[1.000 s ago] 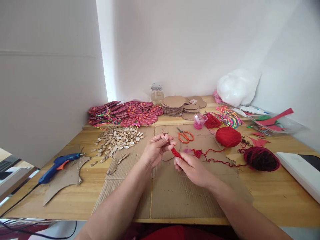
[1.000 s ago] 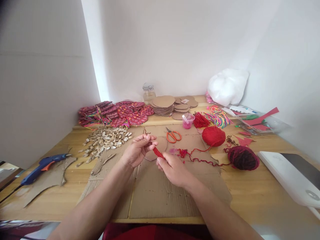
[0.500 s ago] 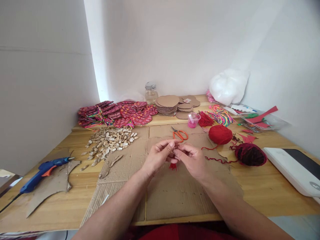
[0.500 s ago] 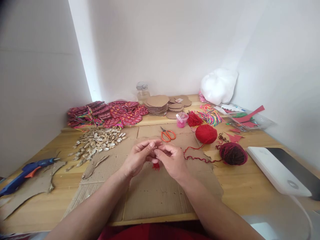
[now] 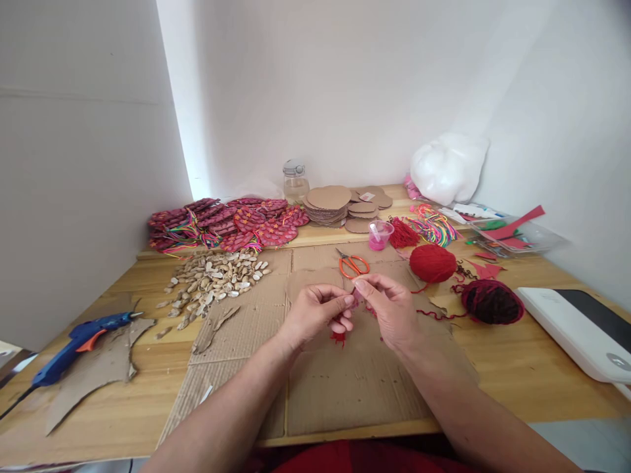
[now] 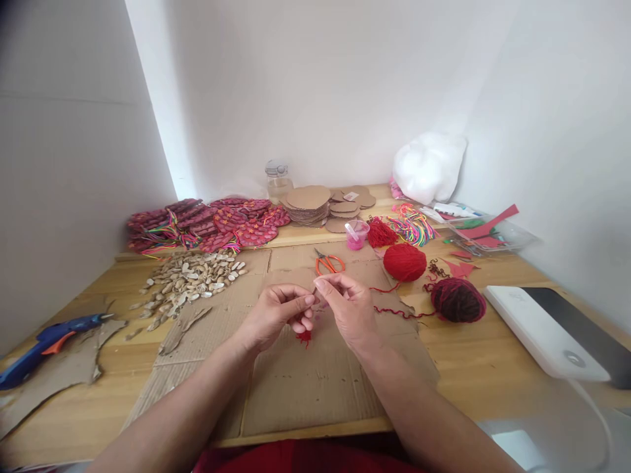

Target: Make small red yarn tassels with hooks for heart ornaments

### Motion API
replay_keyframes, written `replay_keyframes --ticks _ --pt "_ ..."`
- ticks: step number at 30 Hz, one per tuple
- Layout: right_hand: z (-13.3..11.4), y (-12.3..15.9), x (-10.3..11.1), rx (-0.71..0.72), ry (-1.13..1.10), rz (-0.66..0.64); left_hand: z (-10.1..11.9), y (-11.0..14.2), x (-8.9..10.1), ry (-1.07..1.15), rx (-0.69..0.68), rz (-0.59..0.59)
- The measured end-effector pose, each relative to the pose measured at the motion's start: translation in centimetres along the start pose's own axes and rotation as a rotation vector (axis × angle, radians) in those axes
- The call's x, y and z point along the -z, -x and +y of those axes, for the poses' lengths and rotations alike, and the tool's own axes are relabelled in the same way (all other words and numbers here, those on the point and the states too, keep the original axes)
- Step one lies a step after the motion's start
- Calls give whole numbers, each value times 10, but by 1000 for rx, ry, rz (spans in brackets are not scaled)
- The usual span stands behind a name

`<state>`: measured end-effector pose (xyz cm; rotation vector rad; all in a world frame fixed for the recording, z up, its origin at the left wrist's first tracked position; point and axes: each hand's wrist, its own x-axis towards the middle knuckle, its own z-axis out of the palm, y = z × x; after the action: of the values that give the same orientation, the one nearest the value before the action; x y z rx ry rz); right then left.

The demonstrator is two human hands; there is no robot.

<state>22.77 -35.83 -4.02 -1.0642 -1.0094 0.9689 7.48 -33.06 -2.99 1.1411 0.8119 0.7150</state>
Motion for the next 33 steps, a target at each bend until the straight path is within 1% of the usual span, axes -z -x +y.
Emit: replay_keyframes --ticks 2,4,6,8,10,11,12,13,14,16,18,20,23,26,29,33 --pt "2 -2 3 -37 -60 28 1 1 -1 3 -6 13" --pt "4 -4 6 -101 -100 31 1 1 -1 22 -30 52" --pt "5 -5 8 -170 -80 -31 2 1 -1 44 -49 94" --pt "3 -4 7 -218 -24 -174 2 1 -2 63 -59 120" --pt "0 -1 4 -249 -8 -376 2 1 -3 85 -65 119" --pt "-1 1 2 -255 -26 -455 2 1 -4 93 -64 108" --pt "-2 3 0 -256 -55 -506 1 2 -5 100 -60 94" --pt "-3 4 -1 -257 -85 -526 1 2 -6 104 -56 82" --pt "-2 5 -2 -257 -109 -517 1 3 -7 108 -55 74" --pt "0 4 -3 -260 -126 -457 1 3 -8 112 -67 66" --pt "3 3 -1 -252 -133 -381 0 1 -7 97 -93 45" --pt "5 0 1 -217 -146 -284 0 -1 -3 47 -117 -1" --pt "7 -3 3 -144 -167 -154 -4 -6 3 -96 -162 -66" --pt "8 -5 3 -81 -168 -73 -9 -9 7 -323 -258 -72" --pt "9 -8 4 -56 -219 -78 -13 -11 9 -507 -358 -40" --pt "10 -11 6 -51 -367 -156 -18 -13 11 -560 -397 -79"
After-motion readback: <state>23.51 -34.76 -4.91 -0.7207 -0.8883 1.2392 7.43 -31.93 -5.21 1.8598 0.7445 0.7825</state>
